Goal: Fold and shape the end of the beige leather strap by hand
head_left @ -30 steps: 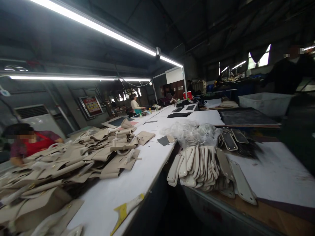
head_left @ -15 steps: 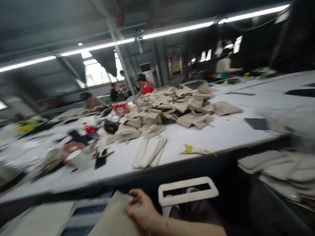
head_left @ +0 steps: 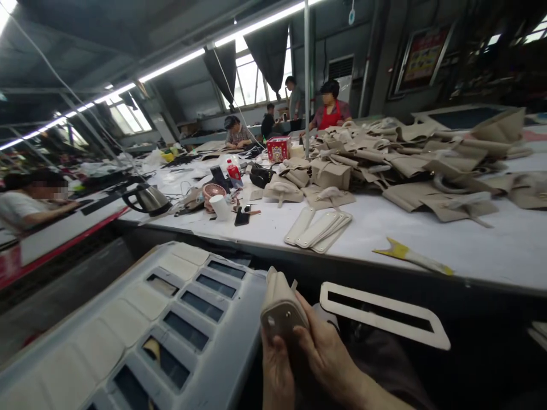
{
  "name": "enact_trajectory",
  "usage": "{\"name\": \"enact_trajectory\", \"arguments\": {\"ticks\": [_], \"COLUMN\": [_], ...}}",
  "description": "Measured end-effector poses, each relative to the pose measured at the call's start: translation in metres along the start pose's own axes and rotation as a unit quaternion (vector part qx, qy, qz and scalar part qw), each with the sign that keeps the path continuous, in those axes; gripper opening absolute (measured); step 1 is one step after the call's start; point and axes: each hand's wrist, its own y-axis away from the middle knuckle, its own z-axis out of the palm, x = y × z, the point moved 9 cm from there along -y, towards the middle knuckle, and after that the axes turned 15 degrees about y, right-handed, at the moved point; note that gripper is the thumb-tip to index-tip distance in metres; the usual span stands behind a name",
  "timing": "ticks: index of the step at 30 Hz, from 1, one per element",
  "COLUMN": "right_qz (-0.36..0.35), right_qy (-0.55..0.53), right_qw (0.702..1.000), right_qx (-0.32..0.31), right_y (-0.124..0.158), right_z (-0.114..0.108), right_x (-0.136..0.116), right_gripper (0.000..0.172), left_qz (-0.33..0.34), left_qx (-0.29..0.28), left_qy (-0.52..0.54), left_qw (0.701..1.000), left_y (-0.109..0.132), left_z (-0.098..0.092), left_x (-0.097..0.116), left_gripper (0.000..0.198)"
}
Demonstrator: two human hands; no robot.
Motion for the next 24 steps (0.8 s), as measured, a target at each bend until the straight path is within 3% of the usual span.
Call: {"name": "enact_trajectory", "arguments": {"ticks": [3, 6, 9, 14, 20, 24], "right_qz": [0.028, 0.060, 0.086, 0.139, 0.138, 0.130], "right_qy": [-0.024, -0.045, -0.052, -0.027, -0.025, -0.055], "right_qw": [0.999, 0.997, 0.995, 0.989, 0.990, 0.990], "right_qx": [0.000, 0.000, -0.008, -0.037, -0.017, -0.011], "right_y": [-0.021, -0.027, -0.016, 0.004, 0.007, 0.017], "right_z": [-0.014, -0.025, -0.024, -0.012, -0.015, -0.019], "right_x": [-0.012, -0.018, -0.012, 0.008, 0.009, 0.006], "right_gripper": [0.062, 0.062, 0.054, 0.035, 0.038, 0.040], "left_qz": [0.045, 0.060, 0.029, -0.060, -0.064, -0.003], "left_qx": [-0.046, -0.027, -0.004, -0.021, -0.018, -0.048], "left_qy": [0.003, -0.014, 0.002, 0.100, 0.144, 0.176], "left_qw": [0.998, 0.998, 1.000, 0.993, 0.987, 0.983], "left_y": [-0.029, -0.039, -0.031, -0.013, -0.016, -0.031], "left_z": [0.014, 0.022, 0.026, 0.035, 0.035, 0.040], "left_x": [0.039, 0.061, 0.052, 0.027, 0.027, 0.042], "left_gripper": [0.065, 0.064, 0.068, 0.067, 0.064, 0.050]}}
